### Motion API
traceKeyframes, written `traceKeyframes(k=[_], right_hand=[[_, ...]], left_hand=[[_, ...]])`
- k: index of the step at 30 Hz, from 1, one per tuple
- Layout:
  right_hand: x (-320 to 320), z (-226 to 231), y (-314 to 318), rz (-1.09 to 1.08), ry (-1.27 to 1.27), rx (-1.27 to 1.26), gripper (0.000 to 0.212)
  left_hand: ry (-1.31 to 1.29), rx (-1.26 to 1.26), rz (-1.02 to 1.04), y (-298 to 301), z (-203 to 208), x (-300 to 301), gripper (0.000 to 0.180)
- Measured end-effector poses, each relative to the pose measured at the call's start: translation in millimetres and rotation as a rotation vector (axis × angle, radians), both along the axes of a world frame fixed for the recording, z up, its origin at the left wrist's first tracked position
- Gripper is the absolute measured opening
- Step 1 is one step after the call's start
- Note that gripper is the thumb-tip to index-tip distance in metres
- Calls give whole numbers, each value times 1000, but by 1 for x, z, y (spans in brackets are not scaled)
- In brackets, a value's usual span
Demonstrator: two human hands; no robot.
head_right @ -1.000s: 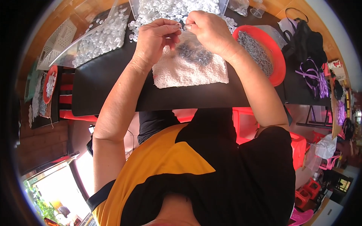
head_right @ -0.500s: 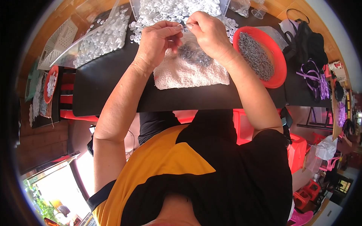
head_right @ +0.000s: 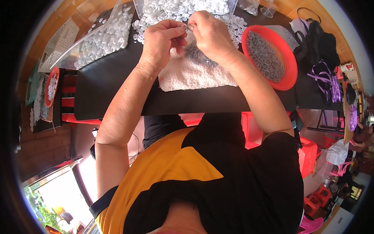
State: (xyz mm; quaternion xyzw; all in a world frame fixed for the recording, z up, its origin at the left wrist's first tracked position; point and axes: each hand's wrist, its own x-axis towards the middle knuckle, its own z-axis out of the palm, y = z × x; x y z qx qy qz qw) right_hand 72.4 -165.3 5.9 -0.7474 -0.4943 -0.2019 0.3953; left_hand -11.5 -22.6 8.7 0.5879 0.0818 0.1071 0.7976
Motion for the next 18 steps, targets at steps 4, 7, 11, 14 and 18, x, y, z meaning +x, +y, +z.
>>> traceKeyframes(k=[4, 7, 11, 14, 18], right_hand=[[-3, -1, 7, 21, -59, 39, 12], [-5, -7, 7, 16, 35, 52, 12], [2, -13, 3, 28, 220, 117, 9], [4, -13, 0, 37, 330, 146, 7], [3, -14, -2, 22, 340, 156, 9]], left_hand=[[25, 45, 69, -6, 0, -3, 11], [63, -35, 89, -9, -3, -4, 11], [72, -110, 70, -10, 1, -2, 12], [80, -143, 49, -6, 1, -1, 12], [100, -110, -3, -3, -1, -1, 14]])
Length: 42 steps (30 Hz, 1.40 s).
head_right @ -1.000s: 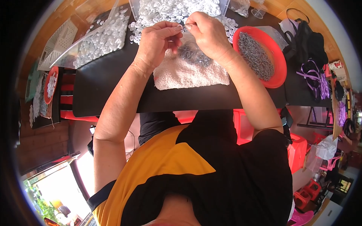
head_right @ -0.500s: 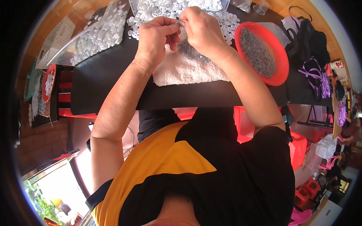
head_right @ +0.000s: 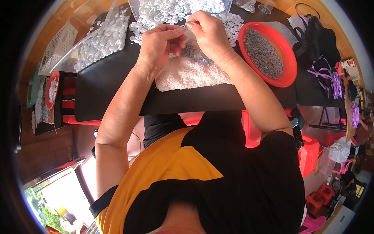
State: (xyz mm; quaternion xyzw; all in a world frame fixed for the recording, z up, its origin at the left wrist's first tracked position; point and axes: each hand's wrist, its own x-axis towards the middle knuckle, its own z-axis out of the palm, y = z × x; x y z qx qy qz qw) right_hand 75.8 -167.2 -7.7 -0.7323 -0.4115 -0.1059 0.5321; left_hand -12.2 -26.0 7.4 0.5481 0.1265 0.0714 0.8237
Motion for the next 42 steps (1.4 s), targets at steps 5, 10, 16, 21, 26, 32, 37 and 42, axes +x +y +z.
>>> traceKeyframes(k=[5, 10, 16, 21, 26, 32, 37, 42], right_hand=[[-2, -1, -2, 24, 52, 13, 9], [-15, 4, 1, 47, 272, 41, 7], [-21, 2, 8, 100, 458, 184, 8], [-5, 18, 2, 88, 388, 111, 14], [60, 21, -39, -57, 136, -183, 12], [58, 25, -13, -93, -259, -720, 16], [70, 18, 1, 8, -318, -779, 21], [66, 28, 7, 28, -383, -929, 22]], left_hand=[[10, 29, -55, 2, 3, -2, 12], [-7, 81, 39, -7, 5, -4, 11], [-57, 96, 78, -8, 1, -3, 10], [-57, 48, 25, 3, 0, 3, 12], [67, -121, 164, 13, -6, 12, 12], [35, -55, 155, 14, -12, 11, 12], [44, -27, 126, 14, -10, 11, 11], [43, -36, 116, 14, -10, 10, 11]])
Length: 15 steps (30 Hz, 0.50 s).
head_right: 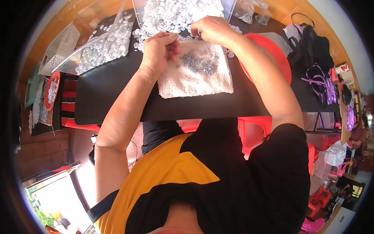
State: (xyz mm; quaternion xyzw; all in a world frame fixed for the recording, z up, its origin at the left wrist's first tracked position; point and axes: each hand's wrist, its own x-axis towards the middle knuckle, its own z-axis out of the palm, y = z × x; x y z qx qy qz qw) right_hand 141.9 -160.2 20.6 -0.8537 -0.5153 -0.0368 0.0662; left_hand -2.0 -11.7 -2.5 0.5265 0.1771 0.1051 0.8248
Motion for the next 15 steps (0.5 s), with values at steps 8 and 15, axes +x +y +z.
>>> traceKeyframes(k=[8, 15], right_hand=[[4, 12, 13, -49, 141, -121, 18], [0, 12, 2, -14, 84, -31, 16]], left_hand=[[-6, 9, -7, -1, 2, 0, 11], [5, -10, -21, 1, 1, -2, 11]])
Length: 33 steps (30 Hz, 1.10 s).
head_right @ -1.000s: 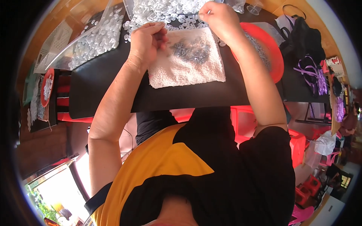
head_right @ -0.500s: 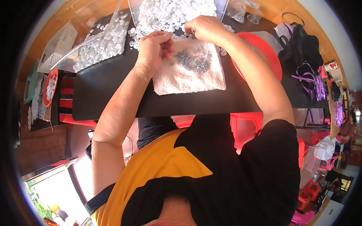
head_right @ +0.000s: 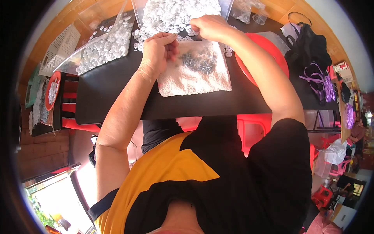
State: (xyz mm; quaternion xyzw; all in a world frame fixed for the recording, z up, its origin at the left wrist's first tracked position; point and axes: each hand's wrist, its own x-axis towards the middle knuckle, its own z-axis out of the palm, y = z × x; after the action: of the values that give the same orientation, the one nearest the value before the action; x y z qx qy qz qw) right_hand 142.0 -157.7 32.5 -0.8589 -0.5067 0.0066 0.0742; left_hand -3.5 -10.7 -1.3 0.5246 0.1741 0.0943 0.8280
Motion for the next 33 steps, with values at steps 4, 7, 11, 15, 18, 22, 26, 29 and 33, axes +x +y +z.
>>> traceKeyframes(k=[4, 7, 11, 15, 18, 22, 26, 29, 33], right_hand=[[-8, -2, -22, 118, 54, 179, 15], [-10, -16, -27, 197, -16, 164, 13], [-13, -17, -35, 219, -82, 235, 12], [-13, -20, -35, 230, -113, 294, 13], [-18, -22, -34, 126, -109, 279, 11], [-26, -30, -33, 34, -320, 277, 9], [-33, -30, -30, -49, -343, 157, 11], [-34, -34, -28, -23, -268, 213, 12], [-46, -35, -19, -13, -235, 278, 14]], left_hand=[[18, 16, 7, -4, 4, 0, 11], [14, 21, 5, -1, 1, 0, 11], [19, 32, 0, -2, 1, 3, 12], [16, 29, 10, -1, 0, 2, 12], [7, 33, 7, -2, 1, 1, 12], [3, 35, 2, -1, 2, 0, 12], [-7, 33, -1, 0, 0, 0, 12], [-9, 34, -8, -1, 0, 1, 13], [-9, 27, 19, 0, 1, 1, 10]])
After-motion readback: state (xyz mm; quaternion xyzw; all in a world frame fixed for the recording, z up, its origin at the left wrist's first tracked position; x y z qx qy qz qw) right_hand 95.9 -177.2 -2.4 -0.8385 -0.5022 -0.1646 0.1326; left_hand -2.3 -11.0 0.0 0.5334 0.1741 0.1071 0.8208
